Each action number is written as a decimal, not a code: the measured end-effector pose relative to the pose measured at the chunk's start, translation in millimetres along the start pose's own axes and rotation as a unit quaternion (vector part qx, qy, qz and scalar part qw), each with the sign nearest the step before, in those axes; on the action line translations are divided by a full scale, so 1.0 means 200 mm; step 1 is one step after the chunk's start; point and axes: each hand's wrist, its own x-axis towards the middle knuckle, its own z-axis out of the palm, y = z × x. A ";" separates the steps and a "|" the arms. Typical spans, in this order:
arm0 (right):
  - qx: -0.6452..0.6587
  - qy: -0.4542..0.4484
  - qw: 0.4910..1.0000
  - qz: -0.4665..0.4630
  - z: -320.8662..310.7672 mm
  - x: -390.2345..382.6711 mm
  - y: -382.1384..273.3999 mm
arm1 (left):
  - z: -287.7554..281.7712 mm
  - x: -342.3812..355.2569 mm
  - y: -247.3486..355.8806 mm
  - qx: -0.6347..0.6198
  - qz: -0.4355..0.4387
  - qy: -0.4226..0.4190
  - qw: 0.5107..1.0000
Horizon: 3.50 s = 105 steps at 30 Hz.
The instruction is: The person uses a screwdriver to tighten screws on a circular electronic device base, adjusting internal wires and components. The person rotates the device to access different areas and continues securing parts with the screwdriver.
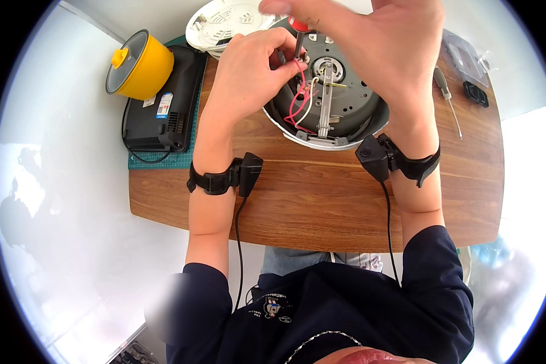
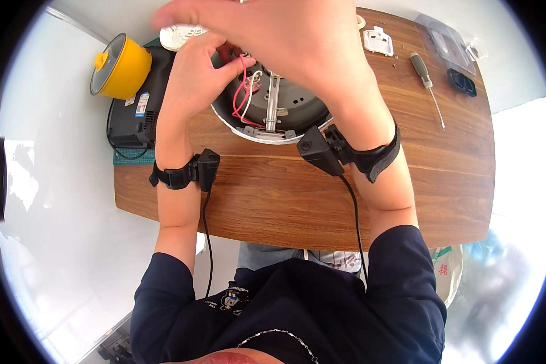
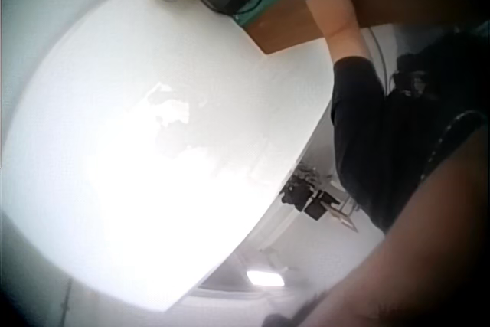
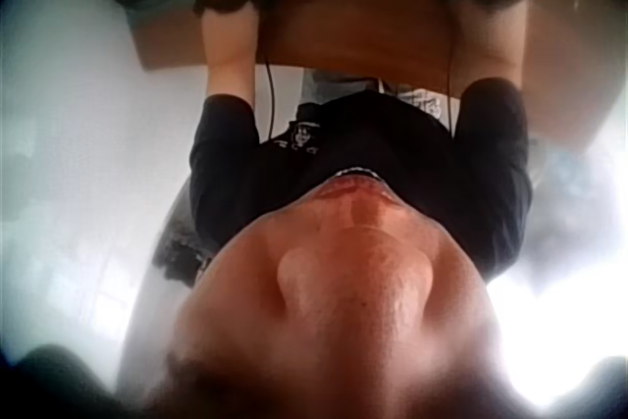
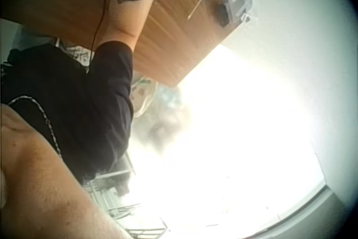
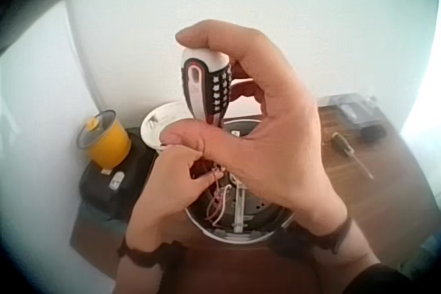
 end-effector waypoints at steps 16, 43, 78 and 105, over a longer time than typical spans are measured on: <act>0.063 -0.082 0.985 -0.136 -0.09 0.03 0.12 | 0.00 0.01 0.03 -0.002 0.017 0.017 1.000; 0.213 -0.063 0.959 -0.177 0.02 0.07 0.24 | 0.00 0.00 0.01 0.007 0.018 0.014 1.000; 0.070 0.036 0.992 -0.102 0.05 0.00 0.14 | 0.00 0.01 -0.01 -0.013 -0.021 -0.011 1.000; 0.049 0.035 0.993 -0.103 -0.02 0.01 0.00 | 0.00 0.01 0.00 -0.014 -0.013 -0.001 1.000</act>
